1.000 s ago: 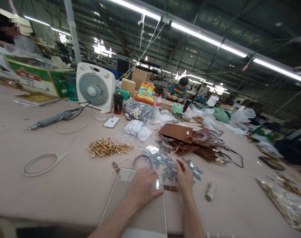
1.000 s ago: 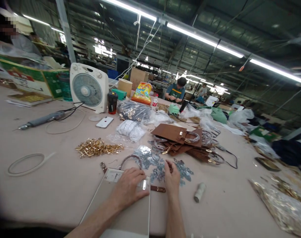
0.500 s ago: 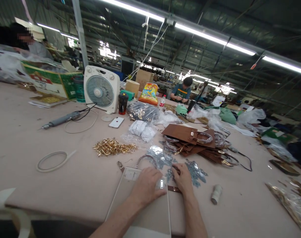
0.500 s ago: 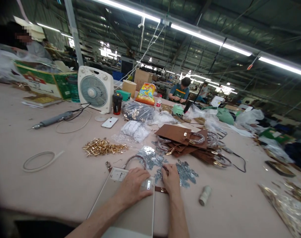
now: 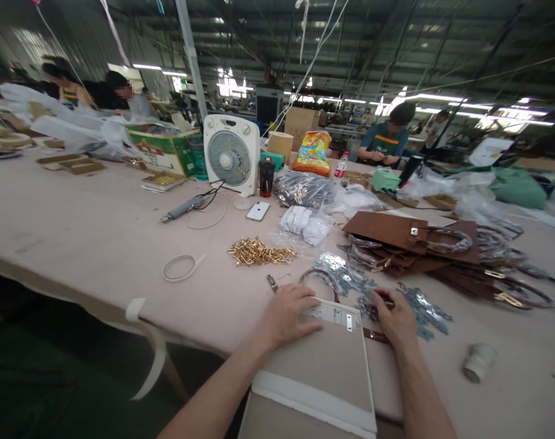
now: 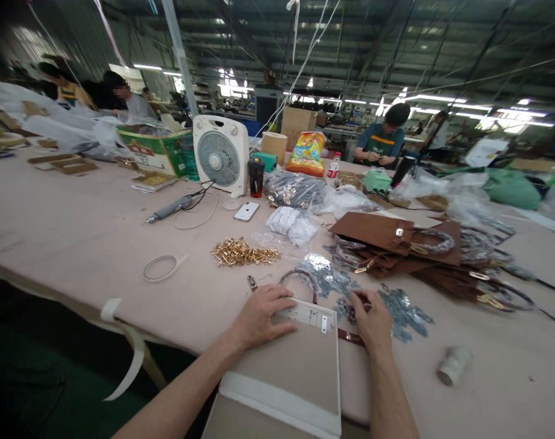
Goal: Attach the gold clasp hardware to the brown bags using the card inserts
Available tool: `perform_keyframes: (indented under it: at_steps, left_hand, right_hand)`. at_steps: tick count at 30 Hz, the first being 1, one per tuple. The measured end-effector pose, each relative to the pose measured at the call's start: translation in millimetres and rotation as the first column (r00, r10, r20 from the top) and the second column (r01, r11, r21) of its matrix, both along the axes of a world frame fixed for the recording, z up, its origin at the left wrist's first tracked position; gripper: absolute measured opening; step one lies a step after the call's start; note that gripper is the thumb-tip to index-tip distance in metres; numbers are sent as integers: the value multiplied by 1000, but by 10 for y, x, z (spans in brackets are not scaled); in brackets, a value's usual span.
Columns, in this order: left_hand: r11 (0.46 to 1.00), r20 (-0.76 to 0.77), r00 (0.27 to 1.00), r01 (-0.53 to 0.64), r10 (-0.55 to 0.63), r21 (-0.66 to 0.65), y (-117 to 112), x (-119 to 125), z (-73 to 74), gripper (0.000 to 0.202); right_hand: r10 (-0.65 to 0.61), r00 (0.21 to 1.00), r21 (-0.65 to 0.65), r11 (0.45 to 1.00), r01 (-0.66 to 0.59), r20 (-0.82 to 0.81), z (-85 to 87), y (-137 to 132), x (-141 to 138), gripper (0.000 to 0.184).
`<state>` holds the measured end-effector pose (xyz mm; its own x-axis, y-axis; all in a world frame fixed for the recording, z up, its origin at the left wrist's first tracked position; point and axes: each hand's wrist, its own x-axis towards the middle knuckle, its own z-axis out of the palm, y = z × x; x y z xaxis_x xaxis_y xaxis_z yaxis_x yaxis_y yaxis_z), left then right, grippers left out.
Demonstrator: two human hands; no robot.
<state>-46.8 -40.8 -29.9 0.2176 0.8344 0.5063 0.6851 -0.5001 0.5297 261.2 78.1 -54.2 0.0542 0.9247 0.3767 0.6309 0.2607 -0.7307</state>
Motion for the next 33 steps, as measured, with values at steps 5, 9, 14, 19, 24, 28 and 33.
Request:
perform_keyframes:
  at_steps: [5,9,14,19,24,28,33]
  left_hand:
    - [1000,5,1000,-14,14,16,7,23,-41,41]
    - [999,5,1000,-25,25,31,-4,3,-28,42]
    - [998,-3,999,-38,38,46,-17,-9,-28,42]
    - [999,0,1000,-17,17,40,-9,-14,-40,46]
    - [999,9,999,-37,37,36,1,-8,-60,43]
    - [999,11,999,-32,31,27,-4,-9,-48,40]
    - [999,10,999,-33,33,16,-4,-13,-44,39]
  right_hand:
    - [97,959,62,995,-83,-266,196,-219,-227,43]
    - [332,913,-7,939,-344,-237,375,-457,-580,33]
    - [604,792,-96,786,-611,-87,504,-642,-980,24]
    - [638,767,-144,754,-641,-69,439,-609,-993,24]
    - [635,759,-155,743,-651,-142,413,-592,-912,26]
    - [653,740,-194,715,-672,-159,412,-611,-932,26]
    - [671,735,-187,713,-676,-98,392,-628,-993,24]
